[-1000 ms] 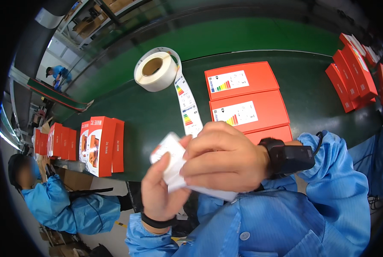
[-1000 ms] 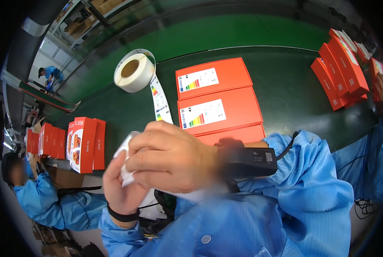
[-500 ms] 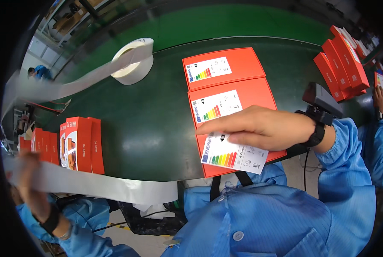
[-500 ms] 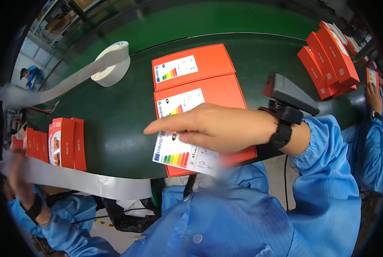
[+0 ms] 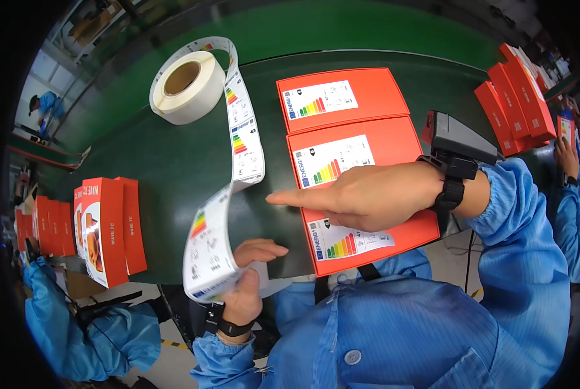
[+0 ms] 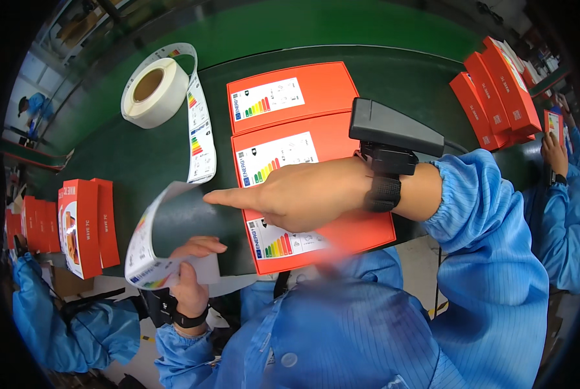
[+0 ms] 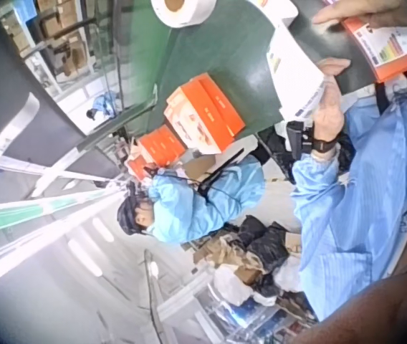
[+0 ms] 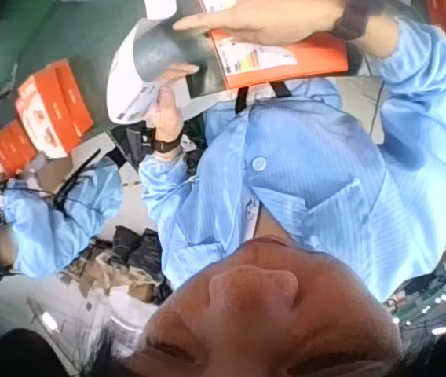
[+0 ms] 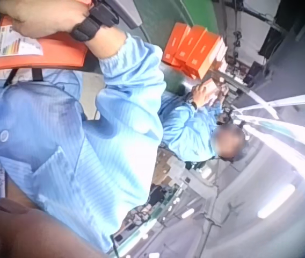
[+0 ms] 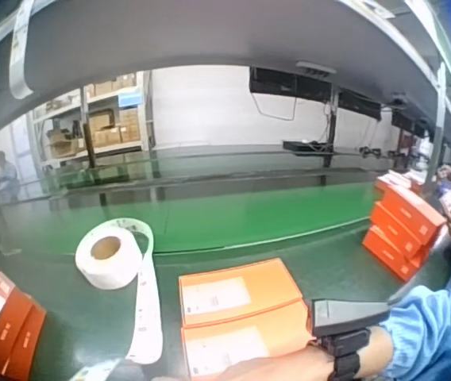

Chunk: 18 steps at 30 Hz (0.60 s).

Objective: Applying energy efficiency labels to product boxes on a factory assembly line.

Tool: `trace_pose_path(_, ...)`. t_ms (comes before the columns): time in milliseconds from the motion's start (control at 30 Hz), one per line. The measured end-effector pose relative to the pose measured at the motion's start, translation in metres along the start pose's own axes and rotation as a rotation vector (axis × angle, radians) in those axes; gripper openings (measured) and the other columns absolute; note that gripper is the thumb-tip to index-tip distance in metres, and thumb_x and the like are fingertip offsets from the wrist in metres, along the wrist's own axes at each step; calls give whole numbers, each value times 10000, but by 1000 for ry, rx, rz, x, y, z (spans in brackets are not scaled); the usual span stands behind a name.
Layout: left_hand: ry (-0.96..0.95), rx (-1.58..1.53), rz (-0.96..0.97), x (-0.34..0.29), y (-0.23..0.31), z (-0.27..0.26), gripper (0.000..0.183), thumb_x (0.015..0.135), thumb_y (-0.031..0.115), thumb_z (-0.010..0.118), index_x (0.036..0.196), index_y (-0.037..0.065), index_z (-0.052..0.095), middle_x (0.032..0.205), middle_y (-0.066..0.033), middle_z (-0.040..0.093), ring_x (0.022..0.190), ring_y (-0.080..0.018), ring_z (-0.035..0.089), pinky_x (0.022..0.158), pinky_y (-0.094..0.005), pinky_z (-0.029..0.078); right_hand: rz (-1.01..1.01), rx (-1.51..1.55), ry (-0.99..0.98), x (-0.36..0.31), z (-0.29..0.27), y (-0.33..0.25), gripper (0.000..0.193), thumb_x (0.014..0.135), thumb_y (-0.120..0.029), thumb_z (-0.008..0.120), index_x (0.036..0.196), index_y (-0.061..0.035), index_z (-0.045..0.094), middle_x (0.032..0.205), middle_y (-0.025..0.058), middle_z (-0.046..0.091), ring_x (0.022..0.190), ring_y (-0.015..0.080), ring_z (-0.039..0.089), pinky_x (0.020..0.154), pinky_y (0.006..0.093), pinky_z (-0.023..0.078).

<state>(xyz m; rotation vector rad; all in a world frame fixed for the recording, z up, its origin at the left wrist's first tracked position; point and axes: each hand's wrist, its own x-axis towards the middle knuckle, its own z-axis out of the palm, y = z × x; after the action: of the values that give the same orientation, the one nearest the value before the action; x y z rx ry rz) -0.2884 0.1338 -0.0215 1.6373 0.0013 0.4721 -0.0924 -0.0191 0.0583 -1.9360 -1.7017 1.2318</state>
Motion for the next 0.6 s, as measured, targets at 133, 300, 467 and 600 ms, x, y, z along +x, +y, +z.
trace_pose_path(133, -97, 120, 19, -1, 1, 3, 434, 936, 429, 372, 904, 20, 514, 962, -200, 624, 904, -304, 553, 869, -424, 408, 9, -19, -7, 1, -1, 1, 764, 805, 41, 475, 1432, -177, 97, 924, 201, 598, 768, 340, 593, 647, 443, 441)
trace_pose_path(300, -241, 220, 80, -2, 0, -1, 467, 923, 487, 345, 915, 60, 533, 1032, -156, 628, 973, -323, 564, 816, -411, 451, 33, 19, -39, 3, -5, 0, 769, 811, 31, 481, 1434, -204, 96, 867, 189, 592, 731, 329, 580, 633, 433, 438)
trace_pose_path(467, -263, 219, 23, 0, 1, 2, 475, 921, 484, 347, 928, 52, 543, 1047, -166, 626, 947, -326, 581, 808, -416, 455, 35, 31, -26, 2, -5, 3, 763, 814, 26, 479, 1434, -212, 103, 838, 186, 584, 713, 322, 572, 620, 425, 433)
trace_pose_path(600, -315, 207, -78, 7, 10, 6, 497, 900, 507, 375, 950, 46, 552, 1056, -167, 625, 950, -333, 583, 831, -419, 444, 8, -1, -6, 3, -4, 4, 757, 816, 26, 473, 1434, -209, 105, 862, 189, 588, 713, 322, 572, 621, 426, 434)
